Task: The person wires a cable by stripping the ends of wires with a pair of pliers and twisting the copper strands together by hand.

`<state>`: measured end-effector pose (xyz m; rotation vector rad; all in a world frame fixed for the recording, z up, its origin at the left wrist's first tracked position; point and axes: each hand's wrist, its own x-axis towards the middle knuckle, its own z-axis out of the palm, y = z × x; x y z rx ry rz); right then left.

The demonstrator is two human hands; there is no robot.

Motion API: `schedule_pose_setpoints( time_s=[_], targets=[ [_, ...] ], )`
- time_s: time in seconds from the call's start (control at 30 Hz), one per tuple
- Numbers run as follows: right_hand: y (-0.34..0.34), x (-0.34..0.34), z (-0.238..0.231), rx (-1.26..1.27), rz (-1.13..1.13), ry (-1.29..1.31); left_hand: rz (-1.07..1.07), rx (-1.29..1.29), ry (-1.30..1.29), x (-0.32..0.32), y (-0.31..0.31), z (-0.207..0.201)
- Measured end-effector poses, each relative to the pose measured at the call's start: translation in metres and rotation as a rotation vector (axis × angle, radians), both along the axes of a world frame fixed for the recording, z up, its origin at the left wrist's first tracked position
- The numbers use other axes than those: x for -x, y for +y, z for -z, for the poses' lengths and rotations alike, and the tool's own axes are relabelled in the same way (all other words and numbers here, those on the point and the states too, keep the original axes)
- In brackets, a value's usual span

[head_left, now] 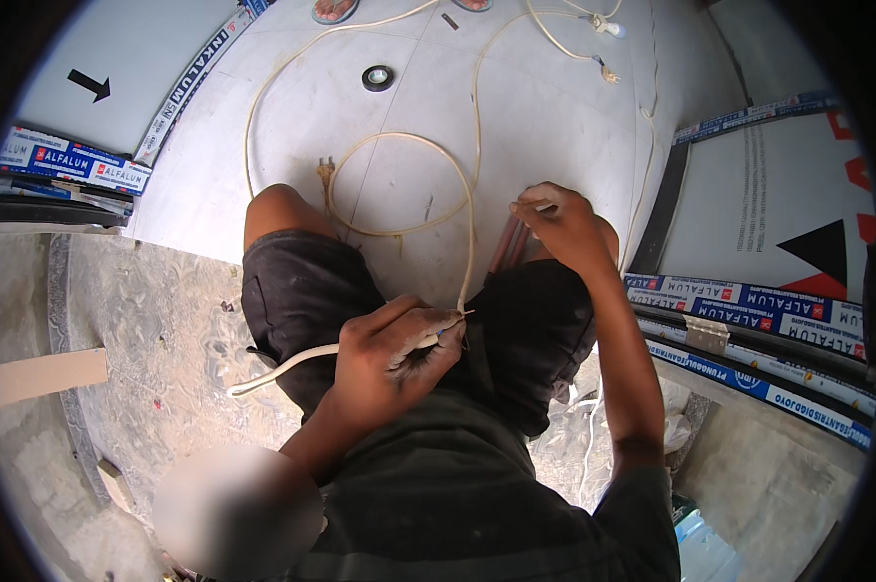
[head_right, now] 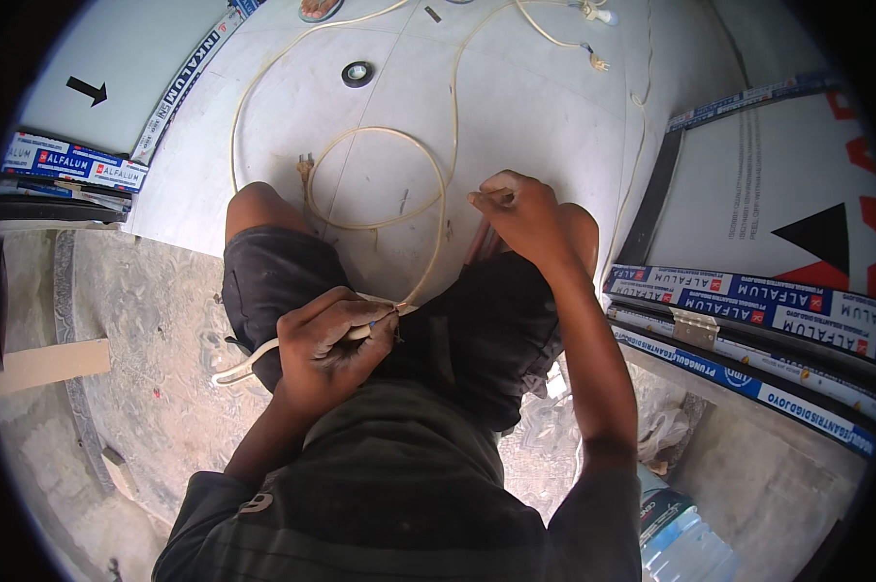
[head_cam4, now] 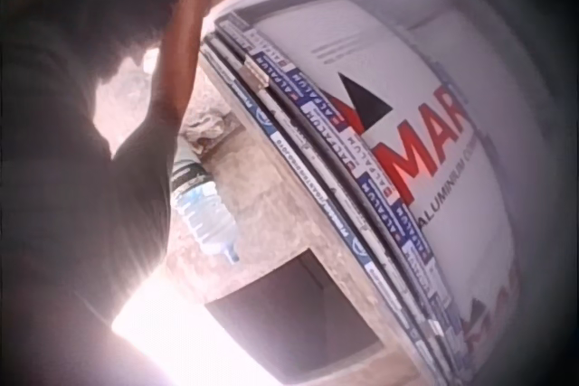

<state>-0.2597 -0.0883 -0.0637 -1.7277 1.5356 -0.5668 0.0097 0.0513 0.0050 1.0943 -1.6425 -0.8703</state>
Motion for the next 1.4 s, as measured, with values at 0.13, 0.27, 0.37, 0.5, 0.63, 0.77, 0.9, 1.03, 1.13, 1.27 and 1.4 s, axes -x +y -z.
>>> schedule_pose_setpoints(
  time_s=[0.13, 0.27, 0.37, 0.5, 0.63, 0.77, 0.9, 1.03, 1.13, 1.27, 1.4],
  targets=[
    [-0.035, -0.025, 0.086, -0.22, 0.063, 0.651, -0.022, 0.006, 0.005, -0.001, -0.002, -0.006],
    [-0.027, -0.045, 0.141, -0.194, 0.242, 0.902, -0.08, 0.086, -0.033, -0.007, -0.001, -0.008],
    [-0.023, -0.027, 0.154, -0.152, 0.39, 0.716, -0.105, 0.078, -0.032, -0.01, 0.001, -0.011],
    [-0.03, -0.012, 0.151, -0.159, 0.264, 0.757, -0.118, 0.1, 0.001, -0.016, 0.0, -0.014],
    [-0.033, 0.003, 0.134, -0.387, 0.584, -0.071, -0.141, 0.114, 0.011, -0.018, -0.005, -0.015],
    [-0.002, -0.005, 0.061, -0.656, 0.375, -0.822, -0.144, 0.123, -0.001, -0.023, -0.006, -0.008],
    [0.064, -0.022, -0.065, -0.926, 0.076, -0.78, -0.175, 0.207, -0.042, -0.035, -0.007, -0.001],
    [0.118, -0.009, -0.126, -1.254, -0.001, -0.82, -0.107, 0.239, -0.038, -0.028, -0.009, 0.012],
    [0.122, -0.024, -0.146, -1.299, -0.041, -0.709, -0.069, 0.256, -0.123, -0.027, -0.004, 0.023],
    [0.113, -0.026, -0.152, -1.38, -0.153, -0.635, -0.051, 0.301, -0.133, -0.026, -0.001, 0.025],
    [0.103, -0.026, -0.16, -1.461, -0.133, -0.595, 0.032, 0.306, -0.121, -0.026, 0.0, 0.021]
  ],
)
